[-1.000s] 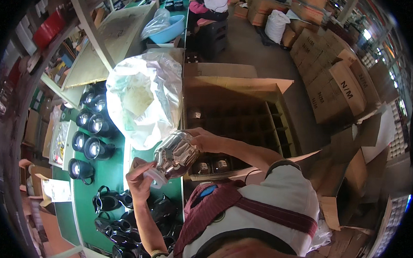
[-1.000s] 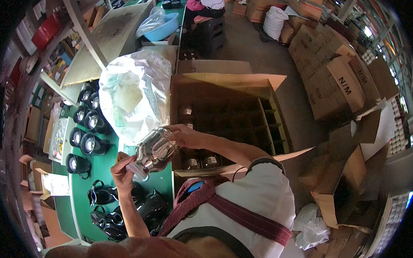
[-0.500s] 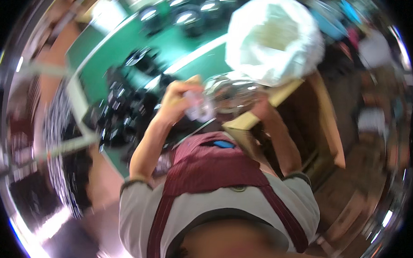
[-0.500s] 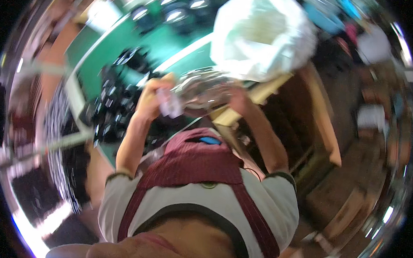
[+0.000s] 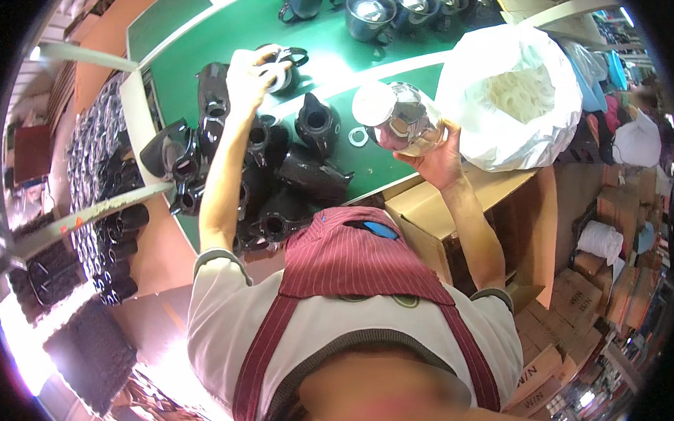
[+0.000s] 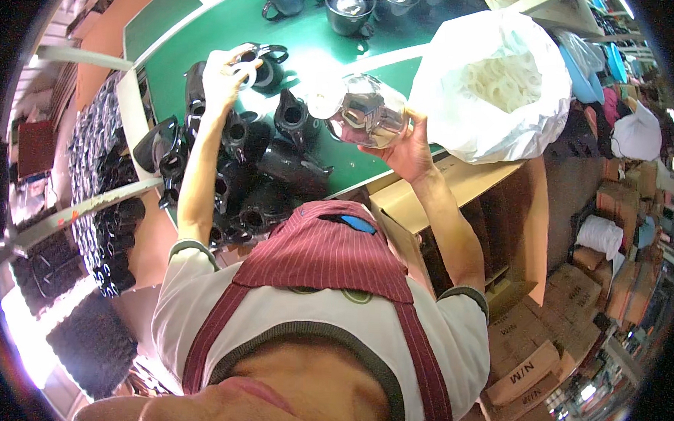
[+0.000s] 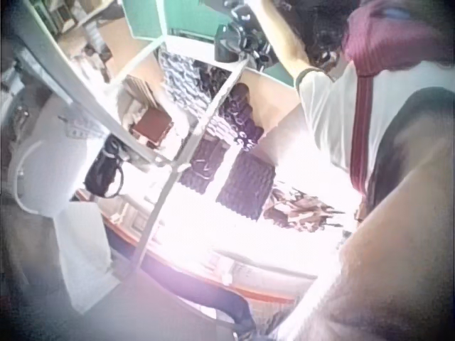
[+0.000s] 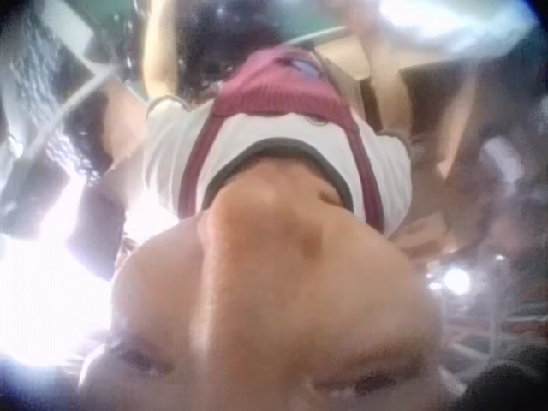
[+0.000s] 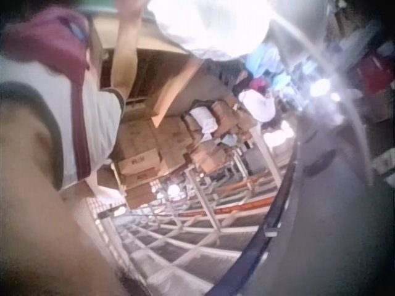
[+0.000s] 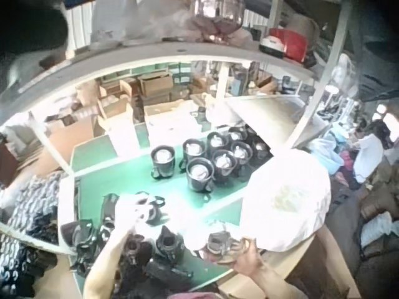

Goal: The person repeatedly picks up black kettles, inserts a white circular gasket into the opening, and places a metal heating element inside. The person then places the assembled kettles on a green table.

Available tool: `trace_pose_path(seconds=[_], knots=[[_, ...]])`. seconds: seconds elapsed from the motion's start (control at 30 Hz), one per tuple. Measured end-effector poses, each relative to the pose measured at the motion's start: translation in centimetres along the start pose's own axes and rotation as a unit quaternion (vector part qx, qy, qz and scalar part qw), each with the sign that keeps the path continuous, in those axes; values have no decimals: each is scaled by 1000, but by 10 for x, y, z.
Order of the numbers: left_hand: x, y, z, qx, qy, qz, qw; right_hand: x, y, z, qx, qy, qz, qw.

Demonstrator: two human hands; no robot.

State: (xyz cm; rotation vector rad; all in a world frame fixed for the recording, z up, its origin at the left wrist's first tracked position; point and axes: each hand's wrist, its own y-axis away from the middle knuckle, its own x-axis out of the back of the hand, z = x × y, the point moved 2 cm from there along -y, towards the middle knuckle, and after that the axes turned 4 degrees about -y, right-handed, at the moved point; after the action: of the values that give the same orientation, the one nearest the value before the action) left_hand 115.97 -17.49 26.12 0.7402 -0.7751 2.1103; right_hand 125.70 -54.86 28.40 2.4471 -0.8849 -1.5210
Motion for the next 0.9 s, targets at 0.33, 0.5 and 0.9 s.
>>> trace_pose_path(seconds=[0.33, 0.5, 0.9], knots=[[-8, -28, -65, 36, -160, -75, 984, 8, -9, -13, 31, -26, 8, 999], [108, -11, 29, 160, 179, -41, 970, 13, -3, -21, 52, -14, 12, 998], [90, 39, 217, -198, 215, -140, 946, -12, 18, -1, 288, 620, -37, 729]])
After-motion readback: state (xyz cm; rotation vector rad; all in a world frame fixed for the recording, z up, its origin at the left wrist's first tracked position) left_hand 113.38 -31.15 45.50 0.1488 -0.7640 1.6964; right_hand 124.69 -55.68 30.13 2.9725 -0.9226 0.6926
